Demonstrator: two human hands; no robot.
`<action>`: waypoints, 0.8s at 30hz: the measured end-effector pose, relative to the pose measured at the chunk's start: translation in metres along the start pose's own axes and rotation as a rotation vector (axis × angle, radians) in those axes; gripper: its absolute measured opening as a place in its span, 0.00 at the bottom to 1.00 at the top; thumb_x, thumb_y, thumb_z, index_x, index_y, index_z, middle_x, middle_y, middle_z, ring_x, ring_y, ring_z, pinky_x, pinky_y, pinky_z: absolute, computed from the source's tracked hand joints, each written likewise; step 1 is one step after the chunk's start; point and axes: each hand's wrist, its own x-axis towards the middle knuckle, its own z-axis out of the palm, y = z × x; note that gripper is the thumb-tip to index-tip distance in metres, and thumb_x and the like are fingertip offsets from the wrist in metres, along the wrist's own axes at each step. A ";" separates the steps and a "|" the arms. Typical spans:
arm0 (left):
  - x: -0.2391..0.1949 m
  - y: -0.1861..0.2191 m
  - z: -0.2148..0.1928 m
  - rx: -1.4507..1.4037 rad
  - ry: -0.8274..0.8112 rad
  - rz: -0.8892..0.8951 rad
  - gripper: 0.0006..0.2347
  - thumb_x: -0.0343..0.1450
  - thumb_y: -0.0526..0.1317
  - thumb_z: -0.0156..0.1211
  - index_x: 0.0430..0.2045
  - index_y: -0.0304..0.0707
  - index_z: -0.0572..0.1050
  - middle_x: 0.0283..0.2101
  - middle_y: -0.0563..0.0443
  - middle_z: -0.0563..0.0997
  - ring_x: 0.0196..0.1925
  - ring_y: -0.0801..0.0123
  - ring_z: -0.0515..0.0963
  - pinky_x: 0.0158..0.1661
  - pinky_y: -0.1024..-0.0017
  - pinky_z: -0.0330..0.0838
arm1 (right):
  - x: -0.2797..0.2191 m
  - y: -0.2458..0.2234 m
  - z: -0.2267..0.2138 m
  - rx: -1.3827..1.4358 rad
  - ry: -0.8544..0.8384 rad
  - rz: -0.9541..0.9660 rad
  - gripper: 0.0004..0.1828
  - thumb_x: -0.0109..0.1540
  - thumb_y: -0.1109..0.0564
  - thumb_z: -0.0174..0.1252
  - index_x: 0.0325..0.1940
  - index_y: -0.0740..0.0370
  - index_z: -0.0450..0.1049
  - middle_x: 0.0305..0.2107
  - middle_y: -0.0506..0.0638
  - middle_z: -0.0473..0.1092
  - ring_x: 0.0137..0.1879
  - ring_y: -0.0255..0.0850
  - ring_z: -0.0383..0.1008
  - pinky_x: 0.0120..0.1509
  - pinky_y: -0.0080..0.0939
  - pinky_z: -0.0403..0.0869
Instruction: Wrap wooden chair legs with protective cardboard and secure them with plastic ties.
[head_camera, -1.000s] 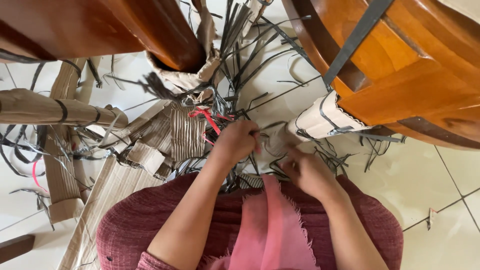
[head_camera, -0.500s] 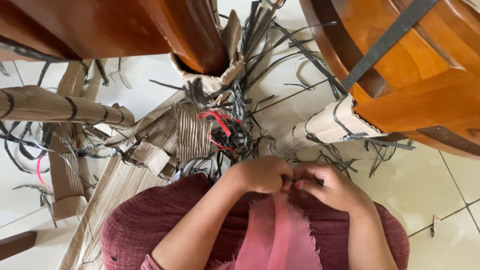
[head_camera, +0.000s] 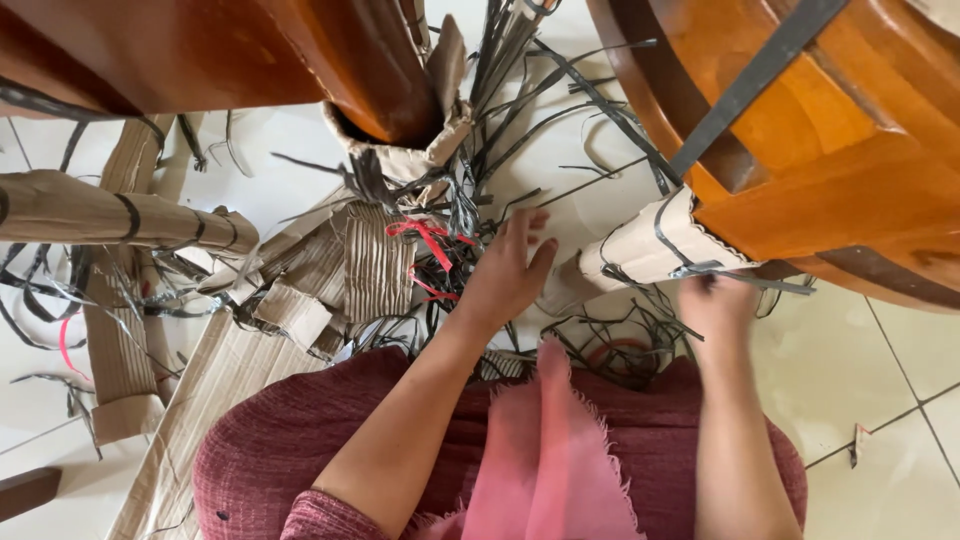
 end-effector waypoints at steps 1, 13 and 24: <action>0.001 0.008 -0.001 0.001 0.001 0.000 0.16 0.80 0.38 0.45 0.62 0.32 0.60 0.56 0.27 0.70 0.58 0.33 0.76 0.47 0.39 0.79 | 0.002 -0.017 0.003 0.001 0.000 -0.001 0.12 0.65 0.45 0.64 0.44 0.54 0.83 0.32 0.56 0.78 0.48 0.57 0.78 0.54 0.58 0.77; 0.001 -0.013 0.017 0.073 -0.042 0.153 0.15 0.78 0.28 0.51 0.58 0.40 0.75 0.47 0.37 0.83 0.50 0.41 0.83 0.46 0.43 0.82 | 0.009 -0.095 -0.012 0.097 -0.198 -0.141 0.13 0.63 0.53 0.60 0.46 0.64 0.81 0.35 0.67 0.76 0.49 0.68 0.75 0.50 0.67 0.74; -0.043 0.011 -0.009 0.581 -0.231 0.042 0.10 0.76 0.32 0.53 0.49 0.38 0.79 0.32 0.44 0.85 0.27 0.54 0.84 0.25 0.56 0.84 | -0.016 -0.132 -0.048 0.137 -0.385 -0.270 0.15 0.62 0.61 0.58 0.48 0.75 0.79 0.37 0.77 0.75 0.49 0.80 0.72 0.47 0.76 0.72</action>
